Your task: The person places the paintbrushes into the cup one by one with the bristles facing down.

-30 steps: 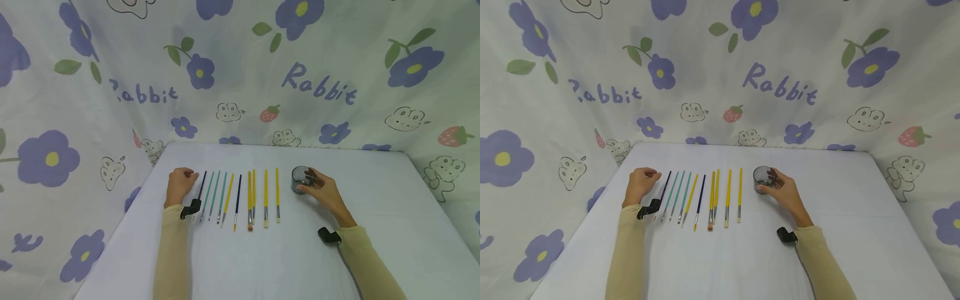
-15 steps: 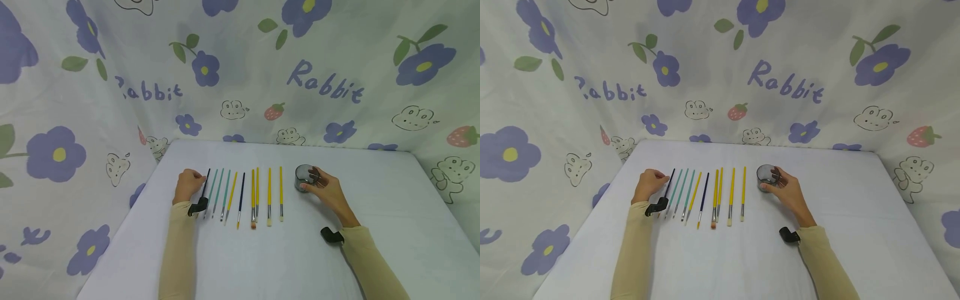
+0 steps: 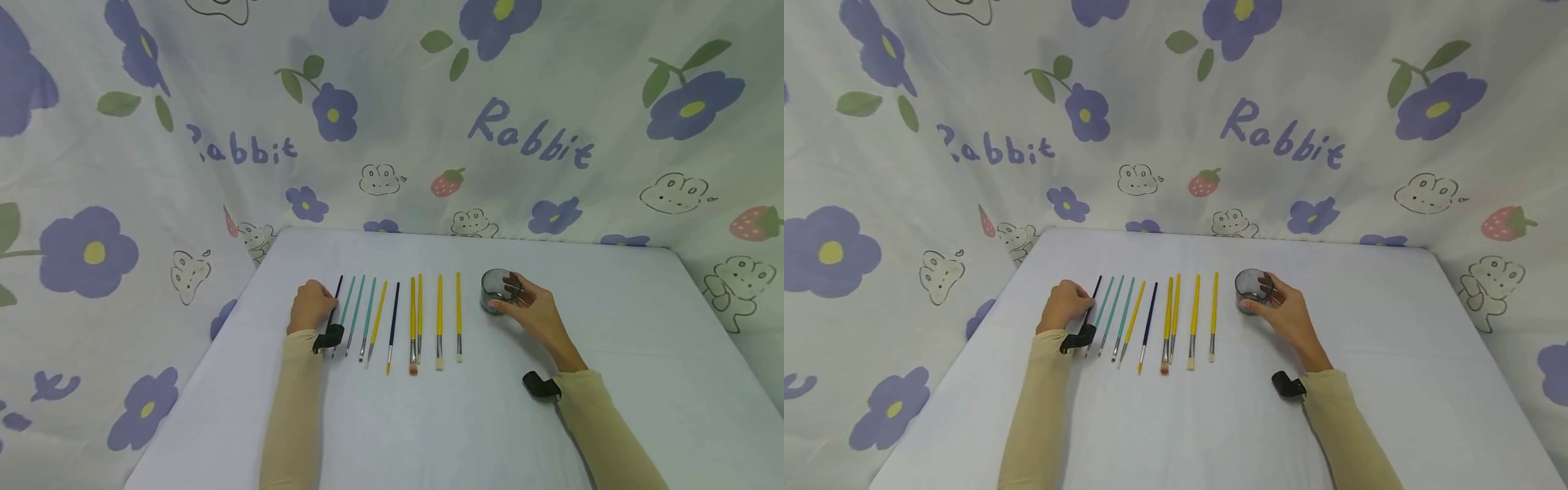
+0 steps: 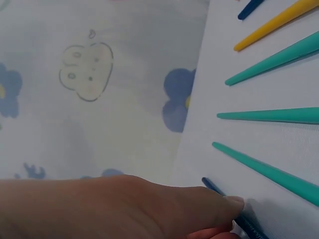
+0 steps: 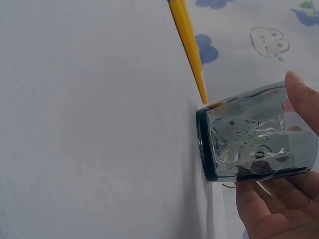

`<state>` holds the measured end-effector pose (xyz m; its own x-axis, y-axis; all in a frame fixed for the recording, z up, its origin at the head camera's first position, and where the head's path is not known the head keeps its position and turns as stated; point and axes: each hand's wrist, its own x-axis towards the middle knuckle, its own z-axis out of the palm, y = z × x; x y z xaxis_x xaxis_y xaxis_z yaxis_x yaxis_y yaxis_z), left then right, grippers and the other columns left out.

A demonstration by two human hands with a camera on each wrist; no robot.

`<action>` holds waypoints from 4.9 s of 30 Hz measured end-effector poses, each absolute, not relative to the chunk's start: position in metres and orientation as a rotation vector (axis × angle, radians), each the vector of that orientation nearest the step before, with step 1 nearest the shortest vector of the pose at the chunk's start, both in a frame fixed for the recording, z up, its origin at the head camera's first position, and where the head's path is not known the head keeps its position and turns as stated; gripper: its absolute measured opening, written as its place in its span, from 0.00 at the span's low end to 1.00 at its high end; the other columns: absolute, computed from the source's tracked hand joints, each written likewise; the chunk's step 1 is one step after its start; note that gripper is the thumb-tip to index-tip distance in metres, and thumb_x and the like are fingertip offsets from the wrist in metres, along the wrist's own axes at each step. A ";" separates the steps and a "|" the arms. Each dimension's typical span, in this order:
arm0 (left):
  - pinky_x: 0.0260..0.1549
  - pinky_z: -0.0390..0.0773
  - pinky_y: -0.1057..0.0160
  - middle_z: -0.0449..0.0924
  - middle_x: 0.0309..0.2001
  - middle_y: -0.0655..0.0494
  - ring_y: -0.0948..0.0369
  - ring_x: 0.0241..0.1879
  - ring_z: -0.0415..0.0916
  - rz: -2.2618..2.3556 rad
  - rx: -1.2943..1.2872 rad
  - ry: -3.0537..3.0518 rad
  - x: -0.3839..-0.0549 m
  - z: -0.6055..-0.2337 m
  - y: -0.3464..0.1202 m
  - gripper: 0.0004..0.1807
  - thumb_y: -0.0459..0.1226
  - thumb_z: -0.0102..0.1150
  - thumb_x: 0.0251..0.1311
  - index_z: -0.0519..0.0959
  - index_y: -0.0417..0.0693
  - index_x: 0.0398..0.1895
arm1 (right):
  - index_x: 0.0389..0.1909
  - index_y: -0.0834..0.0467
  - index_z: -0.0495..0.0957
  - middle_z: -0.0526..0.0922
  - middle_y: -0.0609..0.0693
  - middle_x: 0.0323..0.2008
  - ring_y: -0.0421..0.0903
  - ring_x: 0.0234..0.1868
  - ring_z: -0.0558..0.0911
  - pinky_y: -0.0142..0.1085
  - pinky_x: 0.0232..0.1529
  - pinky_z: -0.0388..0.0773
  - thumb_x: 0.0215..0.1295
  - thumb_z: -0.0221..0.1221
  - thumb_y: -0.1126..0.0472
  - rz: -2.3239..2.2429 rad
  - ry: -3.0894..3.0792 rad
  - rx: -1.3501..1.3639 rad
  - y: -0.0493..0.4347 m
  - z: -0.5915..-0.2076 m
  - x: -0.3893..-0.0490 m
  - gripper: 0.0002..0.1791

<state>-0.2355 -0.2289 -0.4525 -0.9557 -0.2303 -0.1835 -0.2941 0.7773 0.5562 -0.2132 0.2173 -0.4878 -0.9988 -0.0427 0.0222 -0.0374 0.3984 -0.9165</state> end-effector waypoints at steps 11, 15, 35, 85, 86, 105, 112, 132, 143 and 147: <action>0.28 0.82 0.55 0.87 0.37 0.37 0.49 0.30 0.83 0.781 -0.411 2.945 -0.238 -0.456 -0.226 0.12 0.37 0.67 0.60 0.82 0.33 0.35 | 0.80 0.58 0.58 0.68 0.63 0.75 0.62 0.77 0.68 0.48 0.75 0.69 0.60 0.74 0.45 -1.692 2.633 -0.056 0.219 -0.489 -0.214 0.53; 0.22 0.78 0.57 0.85 0.33 0.38 0.51 0.26 0.80 0.645 -0.404 2.992 -0.239 -0.457 -0.222 0.15 0.40 0.68 0.60 0.80 0.34 0.34 | 0.80 0.58 0.57 0.69 0.63 0.75 0.62 0.77 0.68 0.48 0.75 0.69 0.60 0.74 0.45 -1.694 2.627 -0.046 0.219 -0.489 -0.214 0.53; 0.31 0.79 0.64 0.89 0.32 0.44 0.55 0.29 0.85 1.144 -0.168 2.892 -0.231 -0.418 -0.232 0.13 0.38 0.60 0.67 0.85 0.36 0.41 | 0.81 0.58 0.57 0.68 0.63 0.76 0.62 0.78 0.67 0.48 0.76 0.68 0.58 0.75 0.43 -1.691 2.610 -0.024 0.218 -0.488 -0.215 0.55; 0.37 0.91 0.63 0.87 0.33 0.55 0.62 0.29 0.89 2.516 0.249 2.235 -0.241 -0.415 -0.118 0.10 0.26 0.67 0.63 0.80 0.28 0.44 | 0.80 0.59 0.57 0.69 0.65 0.74 0.63 0.77 0.67 0.48 0.77 0.67 0.60 0.74 0.47 -1.748 2.574 -0.054 0.217 -0.482 -0.210 0.54; 0.37 0.91 0.63 0.87 0.33 0.55 0.62 0.29 0.90 2.518 0.264 2.231 -0.241 -0.415 -0.113 0.09 0.26 0.66 0.63 0.80 0.29 0.44 | 0.80 0.59 0.57 0.69 0.65 0.74 0.63 0.77 0.67 0.48 0.77 0.68 0.60 0.74 0.47 -1.747 2.576 -0.054 0.217 -0.483 -0.210 0.54; 0.40 0.91 0.60 0.87 0.41 0.31 0.65 0.30 0.89 2.513 0.463 2.246 -0.252 -0.406 -0.040 0.13 0.29 0.67 0.65 0.82 0.27 0.47 | 0.81 0.58 0.56 0.68 0.62 0.76 0.61 0.77 0.68 0.46 0.76 0.69 0.59 0.75 0.44 -1.728 2.589 -0.032 0.217 -0.488 -0.213 0.56; 0.41 0.91 0.60 0.88 0.40 0.33 0.49 0.35 0.91 2.453 0.459 2.306 -0.254 -0.411 -0.019 0.11 0.29 0.68 0.64 0.85 0.33 0.48 | 0.80 0.59 0.58 0.66 0.62 0.77 0.61 0.77 0.68 0.48 0.76 0.69 0.59 0.75 0.44 -1.741 2.586 -0.032 0.216 -0.489 -0.214 0.55; 0.40 0.89 0.64 0.90 0.43 0.45 0.57 0.37 0.91 2.145 0.494 2.478 -0.252 -0.421 0.001 0.11 0.35 0.68 0.66 0.86 0.41 0.49 | 0.81 0.58 0.57 0.70 0.63 0.75 0.63 0.76 0.69 0.51 0.76 0.70 0.59 0.74 0.44 -1.717 2.608 -0.023 0.216 -0.489 -0.214 0.55; 0.39 0.88 0.66 0.90 0.41 0.45 0.49 0.40 0.91 1.980 0.509 2.517 -0.251 -0.426 0.010 0.11 0.35 0.67 0.67 0.86 0.41 0.50 | 0.80 0.59 0.58 0.71 0.63 0.74 0.62 0.75 0.70 0.50 0.75 0.70 0.60 0.74 0.45 -1.757 2.598 -0.064 0.215 -0.487 -0.212 0.53; 0.39 0.87 0.66 0.90 0.41 0.47 0.50 0.41 0.91 1.940 0.489 2.541 -0.251 -0.430 0.012 0.12 0.35 0.67 0.67 0.85 0.41 0.51 | 0.80 0.59 0.57 0.70 0.63 0.74 0.63 0.76 0.70 0.50 0.76 0.69 0.60 0.74 0.45 -1.765 2.587 -0.063 0.215 -0.487 -0.212 0.54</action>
